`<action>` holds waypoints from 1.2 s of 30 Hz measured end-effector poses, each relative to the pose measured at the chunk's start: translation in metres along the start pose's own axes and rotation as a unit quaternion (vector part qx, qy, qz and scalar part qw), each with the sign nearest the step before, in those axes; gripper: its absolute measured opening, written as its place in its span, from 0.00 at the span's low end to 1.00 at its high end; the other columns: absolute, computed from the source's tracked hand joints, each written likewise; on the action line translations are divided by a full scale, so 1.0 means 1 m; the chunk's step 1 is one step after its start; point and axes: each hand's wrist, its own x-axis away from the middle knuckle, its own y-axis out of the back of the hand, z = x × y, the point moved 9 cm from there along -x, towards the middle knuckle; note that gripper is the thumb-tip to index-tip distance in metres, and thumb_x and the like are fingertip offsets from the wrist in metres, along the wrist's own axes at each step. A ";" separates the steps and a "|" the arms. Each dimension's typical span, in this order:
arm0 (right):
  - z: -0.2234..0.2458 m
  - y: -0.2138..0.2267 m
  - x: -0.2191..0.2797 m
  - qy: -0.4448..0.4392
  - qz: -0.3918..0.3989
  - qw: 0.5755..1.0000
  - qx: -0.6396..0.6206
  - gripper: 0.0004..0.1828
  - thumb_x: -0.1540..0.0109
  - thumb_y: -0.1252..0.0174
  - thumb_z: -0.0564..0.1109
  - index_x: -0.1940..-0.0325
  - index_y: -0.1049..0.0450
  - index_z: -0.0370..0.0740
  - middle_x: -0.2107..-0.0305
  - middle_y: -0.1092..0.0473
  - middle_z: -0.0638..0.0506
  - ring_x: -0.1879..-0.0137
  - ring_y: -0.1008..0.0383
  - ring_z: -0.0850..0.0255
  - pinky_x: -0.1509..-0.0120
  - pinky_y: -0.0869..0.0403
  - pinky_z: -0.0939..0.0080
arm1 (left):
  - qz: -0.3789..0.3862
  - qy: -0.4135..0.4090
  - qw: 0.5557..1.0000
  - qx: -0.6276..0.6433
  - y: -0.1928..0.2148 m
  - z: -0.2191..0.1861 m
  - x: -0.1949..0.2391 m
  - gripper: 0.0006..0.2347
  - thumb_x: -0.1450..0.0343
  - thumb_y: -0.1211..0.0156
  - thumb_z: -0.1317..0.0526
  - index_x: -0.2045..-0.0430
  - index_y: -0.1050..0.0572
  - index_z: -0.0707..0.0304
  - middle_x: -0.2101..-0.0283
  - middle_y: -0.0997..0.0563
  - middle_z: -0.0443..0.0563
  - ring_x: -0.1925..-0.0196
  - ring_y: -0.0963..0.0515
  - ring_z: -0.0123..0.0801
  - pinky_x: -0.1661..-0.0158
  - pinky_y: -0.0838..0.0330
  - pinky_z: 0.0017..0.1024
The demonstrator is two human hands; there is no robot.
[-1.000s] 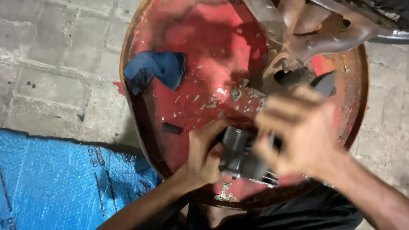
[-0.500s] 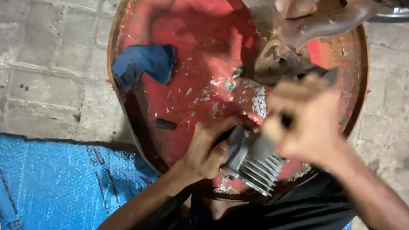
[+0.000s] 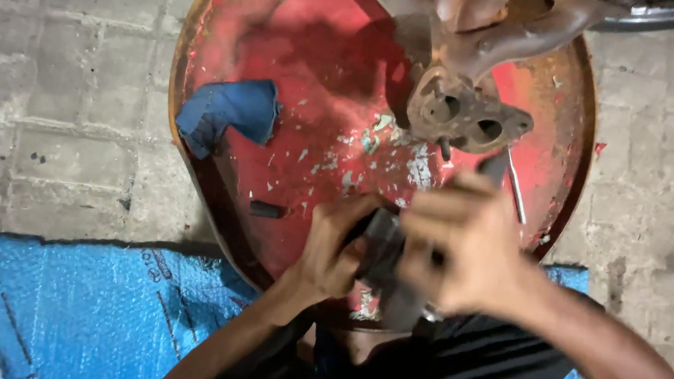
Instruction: The person scrubs a metal engine cylinder head with a wire brush and a metal file while sitting on a blue mat. They then use a small metal tool to scrape the inside of the cylinder head.
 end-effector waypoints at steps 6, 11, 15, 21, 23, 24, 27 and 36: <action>-0.016 0.018 0.005 -0.018 -0.077 0.985 0.152 0.16 0.44 0.57 0.50 0.86 0.35 0.50 0.91 0.43 0.57 0.83 0.48 0.65 0.68 0.38 0.52 | -0.016 -0.026 1.000 -0.006 0.000 0.003 0.002 0.31 0.22 0.73 0.36 0.63 0.26 0.66 0.71 0.24 0.52 0.73 0.24 0.41 0.68 0.33 0.36; -0.055 0.019 0.014 -0.007 -0.096 0.977 0.190 0.18 0.41 0.58 0.51 0.86 0.41 0.51 0.90 0.50 0.59 0.83 0.56 0.66 0.77 0.47 0.57 | -0.033 -0.024 0.999 0.009 -0.002 0.004 0.002 0.35 0.23 0.74 0.30 0.72 0.29 0.66 0.78 0.30 0.47 0.78 0.31 0.32 0.76 0.38 0.32; -0.018 0.022 0.009 -0.003 -0.100 0.990 0.098 0.15 0.46 0.60 0.43 0.88 0.43 0.50 0.92 0.54 0.59 0.84 0.57 0.66 0.76 0.46 0.58 | -0.011 -0.009 1.000 -0.011 -0.002 0.008 0.003 0.34 0.24 0.74 0.33 0.63 0.26 0.65 0.75 0.26 0.50 0.76 0.27 0.39 0.71 0.35 0.36; -0.048 0.020 0.021 -0.063 -0.088 0.970 0.218 0.10 0.47 0.51 0.48 0.83 0.30 0.49 0.88 0.39 0.57 0.81 0.48 0.65 0.66 0.36 0.56 | -0.031 -0.015 0.999 0.015 -0.003 0.008 0.006 0.34 0.22 0.71 0.33 0.70 0.28 0.70 0.74 0.27 0.50 0.74 0.28 0.35 0.71 0.36 0.32; 0.010 0.012 0.005 0.022 -0.039 0.998 0.038 0.07 0.53 0.54 0.43 0.81 0.47 0.47 0.82 0.49 0.56 0.78 0.54 0.57 0.66 0.48 0.51 | -0.012 -0.030 0.999 -0.019 -0.005 0.013 0.013 0.31 0.21 0.72 0.37 0.55 0.29 0.70 0.61 0.21 0.59 0.64 0.20 0.48 0.60 0.29 0.40; -0.005 0.011 0.008 0.021 -0.040 0.998 0.039 0.07 0.53 0.54 0.43 0.81 0.47 0.47 0.82 0.49 0.56 0.78 0.54 0.57 0.66 0.48 0.51 | -0.011 -0.031 0.999 -0.018 -0.007 0.013 0.008 0.31 0.21 0.72 0.37 0.55 0.29 0.70 0.61 0.21 0.59 0.64 0.20 0.48 0.60 0.29 0.40; -0.046 0.005 0.017 -0.050 -0.023 0.990 0.132 0.04 0.53 0.53 0.43 0.82 0.40 0.47 0.85 0.42 0.57 0.79 0.45 0.58 0.64 0.33 0.47 | -0.024 -0.008 0.999 -0.031 -0.007 0.010 0.007 0.25 0.24 0.68 0.40 0.64 0.30 0.66 0.74 0.31 0.50 0.74 0.31 0.40 0.69 0.38 0.38; -0.059 0.019 0.022 -0.082 -0.087 0.979 0.163 0.25 0.35 0.65 0.56 0.82 0.34 0.48 0.90 0.46 0.60 0.83 0.46 0.66 0.73 0.39 0.56 | -0.032 -0.022 0.999 -0.007 -0.005 0.002 0.006 0.34 0.22 0.72 0.33 0.63 0.27 0.69 0.69 0.22 0.53 0.70 0.22 0.39 0.66 0.31 0.35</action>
